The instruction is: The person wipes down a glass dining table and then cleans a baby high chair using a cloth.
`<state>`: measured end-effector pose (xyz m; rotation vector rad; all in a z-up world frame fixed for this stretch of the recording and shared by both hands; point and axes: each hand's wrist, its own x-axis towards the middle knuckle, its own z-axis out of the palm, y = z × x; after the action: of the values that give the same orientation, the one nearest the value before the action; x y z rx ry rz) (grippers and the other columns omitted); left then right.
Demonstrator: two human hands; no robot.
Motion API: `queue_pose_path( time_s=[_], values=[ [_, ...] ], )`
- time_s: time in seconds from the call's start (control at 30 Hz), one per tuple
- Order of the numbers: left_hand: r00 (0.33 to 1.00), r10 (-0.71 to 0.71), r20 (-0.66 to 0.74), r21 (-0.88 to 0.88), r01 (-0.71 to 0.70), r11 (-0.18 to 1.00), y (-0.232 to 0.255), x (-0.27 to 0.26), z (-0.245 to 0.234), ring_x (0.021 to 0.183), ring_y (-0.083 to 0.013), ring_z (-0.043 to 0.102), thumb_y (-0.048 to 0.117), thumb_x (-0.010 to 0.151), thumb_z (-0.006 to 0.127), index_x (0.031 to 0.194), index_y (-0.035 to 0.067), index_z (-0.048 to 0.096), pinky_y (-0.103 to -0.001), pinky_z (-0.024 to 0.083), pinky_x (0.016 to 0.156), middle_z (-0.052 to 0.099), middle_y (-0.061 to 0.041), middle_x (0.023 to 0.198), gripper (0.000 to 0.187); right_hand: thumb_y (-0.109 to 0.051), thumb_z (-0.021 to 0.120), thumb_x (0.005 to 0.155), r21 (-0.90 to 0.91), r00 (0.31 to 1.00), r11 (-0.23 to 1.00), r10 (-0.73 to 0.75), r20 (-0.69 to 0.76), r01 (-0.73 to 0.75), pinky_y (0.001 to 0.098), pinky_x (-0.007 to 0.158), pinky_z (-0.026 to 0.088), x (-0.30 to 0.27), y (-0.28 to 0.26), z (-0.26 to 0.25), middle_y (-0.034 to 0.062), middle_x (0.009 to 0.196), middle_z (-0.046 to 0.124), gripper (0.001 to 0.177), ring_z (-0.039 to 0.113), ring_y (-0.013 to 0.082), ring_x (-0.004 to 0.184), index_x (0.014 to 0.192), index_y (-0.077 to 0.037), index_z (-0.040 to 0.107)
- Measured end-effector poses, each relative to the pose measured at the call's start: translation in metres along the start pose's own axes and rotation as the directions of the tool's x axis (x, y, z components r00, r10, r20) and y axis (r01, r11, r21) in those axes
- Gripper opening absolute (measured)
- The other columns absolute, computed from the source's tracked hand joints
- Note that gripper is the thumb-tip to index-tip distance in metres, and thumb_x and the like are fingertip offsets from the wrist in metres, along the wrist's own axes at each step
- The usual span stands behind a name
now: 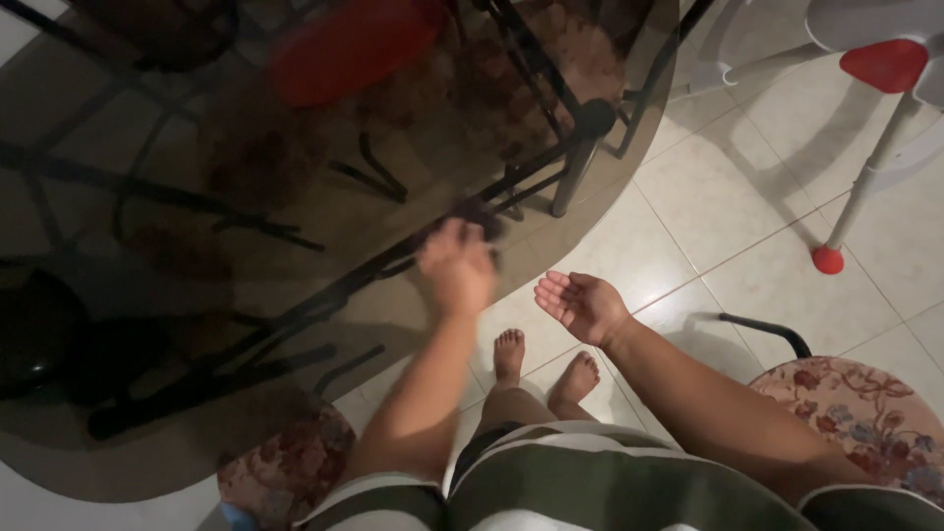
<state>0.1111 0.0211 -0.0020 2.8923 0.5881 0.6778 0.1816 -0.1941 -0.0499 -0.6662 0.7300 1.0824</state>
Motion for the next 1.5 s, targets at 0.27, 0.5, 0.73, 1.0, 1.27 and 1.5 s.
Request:
queue_pose_path(
  time_s=[0.27,0.5,0.73,1.0,1.27,1.5],
  values=[
    [0.996,-0.042,0.074,-0.100,0.049,0.994,0.005,-0.013,-0.026,0.115,-0.0321,0.055,0.026,0.082,0.076,0.110,0.022,0.080,-0.050,0.038,0.093,0.064,-0.007,0.126,0.029,-0.022,0.035,0.107,-0.012,1.000,1.000,-0.026,0.015,0.026,0.0462,0.107,0.052,-0.010,-0.022,0.005,0.0200,0.115,0.067,0.037,0.066,0.0341,0.113,0.117,0.005,0.059],
    [0.989,0.008,0.150,-0.140,0.013,0.990,0.022,-0.011,-0.006,0.116,-0.0284,0.056,0.028,0.084,0.074,0.116,0.024,0.078,-0.047,0.039,0.094,0.064,-0.005,0.125,0.033,-0.021,0.035,0.107,-0.013,1.000,1.000,0.005,0.029,-0.005,0.0454,0.107,0.052,-0.005,-0.018,0.000,0.0189,0.114,0.067,0.036,0.065,0.0334,0.112,0.117,0.005,0.058],
    [0.965,-0.221,0.141,0.060,0.215,0.975,-0.035,0.027,-0.004,0.114,-0.0313,0.052,0.031,0.092,0.072,0.122,0.023,0.077,-0.051,0.035,0.091,0.062,-0.009,0.122,0.032,-0.020,0.034,0.107,-0.033,0.999,0.998,-0.049,-0.017,0.048,0.0456,0.107,0.053,-0.015,-0.027,0.004,0.0186,0.116,0.066,0.038,0.065,0.0330,0.113,0.120,0.006,0.058],
    [0.966,0.086,0.243,-0.164,-0.046,0.985,0.084,0.046,-0.004,0.122,-0.0285,0.056,0.030,0.090,0.068,0.119,0.006,0.067,-0.046,0.042,0.099,0.062,-0.009,0.130,0.038,-0.020,0.035,0.107,-0.017,0.997,0.998,-0.054,-0.050,0.053,0.0455,0.106,0.053,-0.010,-0.023,-0.014,0.0181,0.113,0.067,0.038,0.067,0.0321,0.111,0.116,0.006,0.060],
    [0.941,0.087,0.326,-0.092,-0.061,0.994,0.020,-0.020,-0.027,0.114,-0.0300,0.055,0.029,0.090,0.068,0.129,0.017,0.067,-0.052,0.039,0.093,0.062,-0.009,0.126,0.040,-0.021,0.033,0.108,-0.013,0.996,0.999,-0.038,-0.076,0.037,0.0451,0.106,0.053,-0.018,-0.027,-0.008,0.0191,0.114,0.068,0.040,0.067,0.0328,0.111,0.116,0.007,0.060],
    [0.966,0.017,0.258,-0.032,-0.009,0.999,0.019,-0.012,-0.017,0.107,-0.0294,0.057,0.030,0.094,0.070,0.125,0.015,0.074,-0.046,0.041,0.089,0.064,-0.008,0.117,0.035,-0.022,0.033,0.108,0.013,0.999,1.000,-0.013,-0.041,0.013,0.0445,0.106,0.053,-0.012,-0.018,-0.017,0.0198,0.115,0.066,0.039,0.065,0.0333,0.112,0.118,0.007,0.059]
  ],
)
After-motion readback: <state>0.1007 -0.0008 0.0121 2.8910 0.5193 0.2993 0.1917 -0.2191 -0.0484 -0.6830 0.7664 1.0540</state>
